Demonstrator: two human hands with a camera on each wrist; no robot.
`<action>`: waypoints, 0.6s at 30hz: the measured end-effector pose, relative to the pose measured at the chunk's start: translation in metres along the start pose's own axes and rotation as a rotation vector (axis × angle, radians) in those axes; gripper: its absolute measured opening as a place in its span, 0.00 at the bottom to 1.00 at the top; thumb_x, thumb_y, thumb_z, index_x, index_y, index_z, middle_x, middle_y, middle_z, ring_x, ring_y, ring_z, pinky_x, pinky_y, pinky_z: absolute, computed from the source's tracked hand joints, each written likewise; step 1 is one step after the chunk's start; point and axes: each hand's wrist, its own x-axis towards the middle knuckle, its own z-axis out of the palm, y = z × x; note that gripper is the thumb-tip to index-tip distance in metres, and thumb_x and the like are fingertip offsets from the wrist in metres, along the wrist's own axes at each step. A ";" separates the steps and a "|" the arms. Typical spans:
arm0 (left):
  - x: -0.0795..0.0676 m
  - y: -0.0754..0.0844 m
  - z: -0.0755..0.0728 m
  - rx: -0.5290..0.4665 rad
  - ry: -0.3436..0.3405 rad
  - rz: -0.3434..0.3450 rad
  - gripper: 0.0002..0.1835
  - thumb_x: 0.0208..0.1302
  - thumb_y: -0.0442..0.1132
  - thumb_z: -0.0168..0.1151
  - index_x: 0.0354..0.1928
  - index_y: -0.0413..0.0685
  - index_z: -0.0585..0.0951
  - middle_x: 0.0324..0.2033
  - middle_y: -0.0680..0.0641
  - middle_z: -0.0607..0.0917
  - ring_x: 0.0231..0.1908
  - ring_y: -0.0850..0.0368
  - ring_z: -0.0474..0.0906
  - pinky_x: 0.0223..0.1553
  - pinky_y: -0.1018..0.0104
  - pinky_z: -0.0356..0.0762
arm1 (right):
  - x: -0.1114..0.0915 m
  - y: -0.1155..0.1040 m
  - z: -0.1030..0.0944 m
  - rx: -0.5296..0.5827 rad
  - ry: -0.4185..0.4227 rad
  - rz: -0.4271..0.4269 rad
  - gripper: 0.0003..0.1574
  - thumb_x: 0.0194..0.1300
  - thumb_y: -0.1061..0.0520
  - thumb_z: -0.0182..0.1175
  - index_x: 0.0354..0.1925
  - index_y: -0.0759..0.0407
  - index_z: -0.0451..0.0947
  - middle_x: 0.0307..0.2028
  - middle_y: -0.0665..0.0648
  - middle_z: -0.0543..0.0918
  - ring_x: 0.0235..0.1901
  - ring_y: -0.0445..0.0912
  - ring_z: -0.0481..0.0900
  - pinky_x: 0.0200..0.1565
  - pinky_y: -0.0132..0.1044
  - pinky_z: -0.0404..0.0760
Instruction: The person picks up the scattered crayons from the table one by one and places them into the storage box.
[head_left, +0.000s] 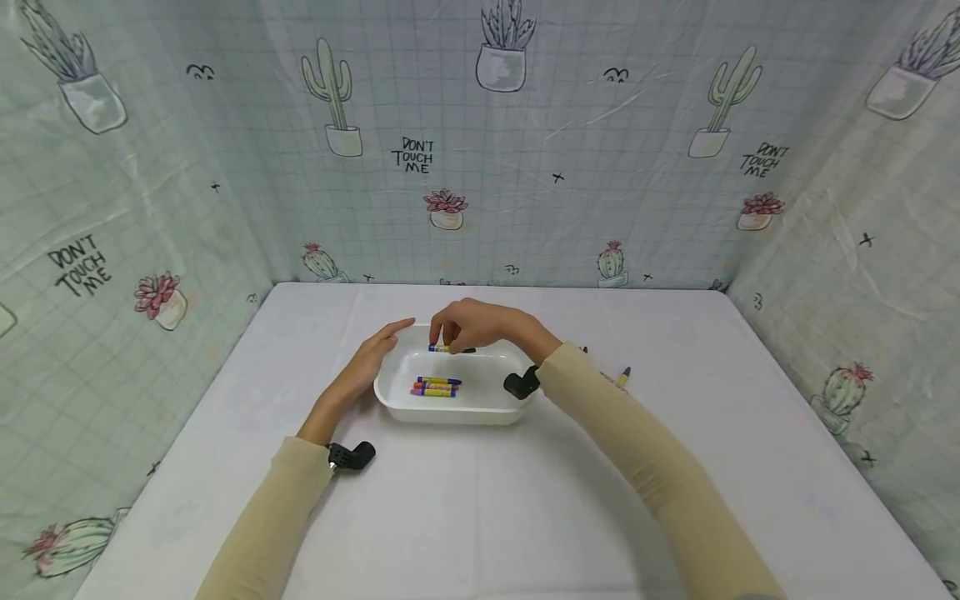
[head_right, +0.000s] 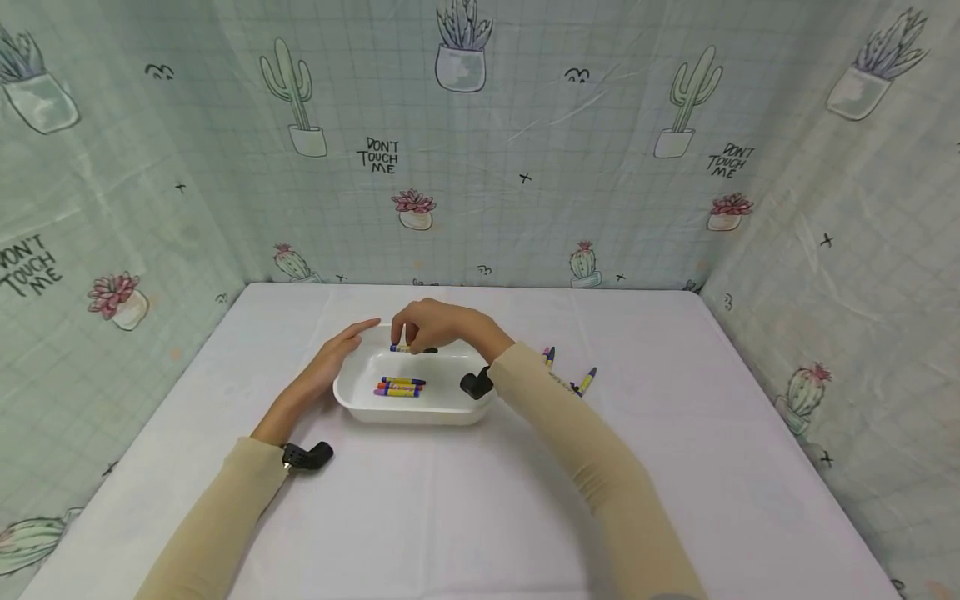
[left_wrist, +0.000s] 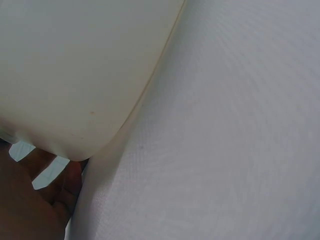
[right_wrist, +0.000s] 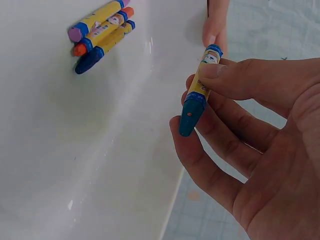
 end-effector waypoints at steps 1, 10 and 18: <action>0.000 0.000 0.000 -0.001 0.001 -0.001 0.27 0.85 0.45 0.32 0.81 0.59 0.61 0.82 0.44 0.56 0.80 0.39 0.52 0.77 0.36 0.54 | 0.002 0.000 0.001 0.006 -0.003 0.002 0.17 0.70 0.60 0.64 0.56 0.53 0.84 0.44 0.53 0.86 0.41 0.44 0.81 0.43 0.32 0.82; 0.003 -0.001 0.000 0.005 0.001 0.010 0.27 0.85 0.45 0.32 0.81 0.58 0.60 0.82 0.44 0.56 0.80 0.37 0.52 0.77 0.34 0.53 | 0.015 0.002 0.010 0.060 -0.031 0.033 0.16 0.69 0.61 0.65 0.54 0.54 0.84 0.46 0.54 0.87 0.42 0.45 0.83 0.43 0.33 0.84; 0.001 0.001 0.001 0.000 -0.001 0.014 0.27 0.86 0.44 0.31 0.81 0.54 0.59 0.82 0.42 0.55 0.81 0.36 0.48 0.78 0.32 0.48 | 0.024 0.006 0.016 0.077 -0.081 0.047 0.17 0.68 0.62 0.65 0.54 0.54 0.84 0.49 0.57 0.87 0.44 0.46 0.84 0.42 0.35 0.85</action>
